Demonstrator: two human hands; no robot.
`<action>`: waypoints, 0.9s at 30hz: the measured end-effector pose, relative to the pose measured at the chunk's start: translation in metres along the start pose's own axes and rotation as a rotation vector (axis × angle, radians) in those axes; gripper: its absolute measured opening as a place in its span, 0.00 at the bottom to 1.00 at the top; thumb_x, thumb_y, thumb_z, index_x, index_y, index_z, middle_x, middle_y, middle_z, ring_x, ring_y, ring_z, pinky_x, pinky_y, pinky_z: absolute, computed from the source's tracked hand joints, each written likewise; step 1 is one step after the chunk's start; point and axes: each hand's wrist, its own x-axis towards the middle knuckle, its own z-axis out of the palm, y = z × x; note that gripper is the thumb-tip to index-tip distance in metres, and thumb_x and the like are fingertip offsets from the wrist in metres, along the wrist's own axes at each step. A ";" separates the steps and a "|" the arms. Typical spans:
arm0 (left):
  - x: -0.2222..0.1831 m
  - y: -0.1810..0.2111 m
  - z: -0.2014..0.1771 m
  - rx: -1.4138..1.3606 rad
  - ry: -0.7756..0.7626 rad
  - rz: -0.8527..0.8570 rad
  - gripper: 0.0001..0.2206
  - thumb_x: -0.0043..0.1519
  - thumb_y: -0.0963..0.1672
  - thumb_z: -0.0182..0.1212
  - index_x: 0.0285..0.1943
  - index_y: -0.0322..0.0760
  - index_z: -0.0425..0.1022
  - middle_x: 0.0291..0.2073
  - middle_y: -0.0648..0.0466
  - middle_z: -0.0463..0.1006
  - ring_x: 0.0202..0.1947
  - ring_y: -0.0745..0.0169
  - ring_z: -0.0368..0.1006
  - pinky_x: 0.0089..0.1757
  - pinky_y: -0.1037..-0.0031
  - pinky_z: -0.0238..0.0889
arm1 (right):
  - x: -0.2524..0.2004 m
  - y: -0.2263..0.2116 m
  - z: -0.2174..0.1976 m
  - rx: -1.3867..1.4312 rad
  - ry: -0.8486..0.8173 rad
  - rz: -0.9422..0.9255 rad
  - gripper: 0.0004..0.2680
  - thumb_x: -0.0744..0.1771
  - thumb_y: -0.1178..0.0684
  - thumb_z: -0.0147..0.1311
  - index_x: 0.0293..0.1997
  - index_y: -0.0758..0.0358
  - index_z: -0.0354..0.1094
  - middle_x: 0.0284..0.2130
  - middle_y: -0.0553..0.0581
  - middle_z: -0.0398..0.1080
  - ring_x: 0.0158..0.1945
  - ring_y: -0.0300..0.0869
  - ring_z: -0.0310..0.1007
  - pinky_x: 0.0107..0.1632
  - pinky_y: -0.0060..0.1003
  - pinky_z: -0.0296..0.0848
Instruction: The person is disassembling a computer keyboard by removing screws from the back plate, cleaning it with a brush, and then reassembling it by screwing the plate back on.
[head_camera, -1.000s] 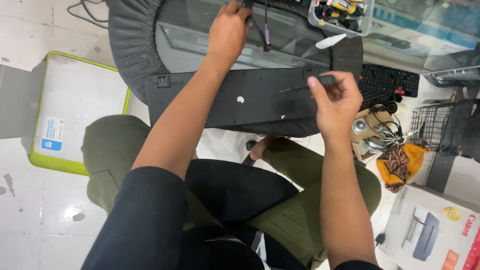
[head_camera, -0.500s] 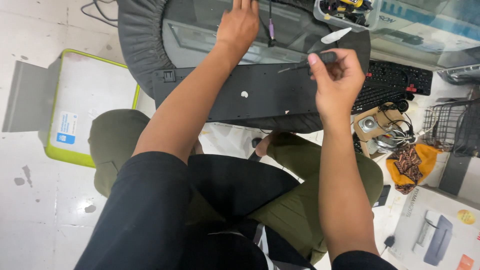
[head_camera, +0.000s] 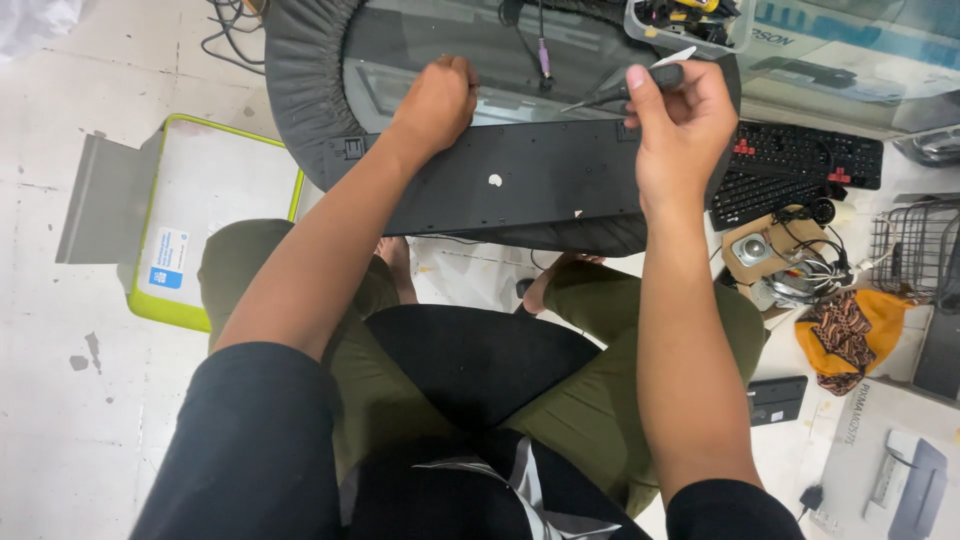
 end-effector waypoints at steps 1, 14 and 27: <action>0.001 -0.004 0.005 -0.003 0.001 0.002 0.04 0.67 0.40 0.54 0.46 0.32 0.73 0.40 0.41 0.74 0.38 0.42 0.73 0.37 0.57 0.70 | 0.000 -0.001 0.003 -0.003 0.001 -0.001 0.09 0.68 0.53 0.66 0.42 0.60 0.66 0.34 0.53 0.74 0.34 0.37 0.75 0.35 0.31 0.79; -0.049 0.043 -0.092 -0.377 0.193 -0.015 0.10 0.66 0.40 0.62 0.55 0.34 0.79 0.44 0.42 0.82 0.42 0.46 0.79 0.42 0.61 0.72 | 0.013 0.011 0.023 0.010 -0.055 -0.090 0.08 0.70 0.52 0.64 0.44 0.61 0.68 0.33 0.53 0.73 0.33 0.39 0.75 0.35 0.34 0.80; -0.097 0.060 -0.134 -0.627 0.380 -0.157 0.09 0.60 0.47 0.75 0.41 0.40 0.85 0.34 0.57 0.87 0.36 0.71 0.82 0.40 0.81 0.76 | 0.007 0.012 0.034 0.121 -0.187 -0.335 0.07 0.74 0.52 0.57 0.51 0.64 0.64 0.37 0.59 0.67 0.35 0.48 0.73 0.40 0.44 0.80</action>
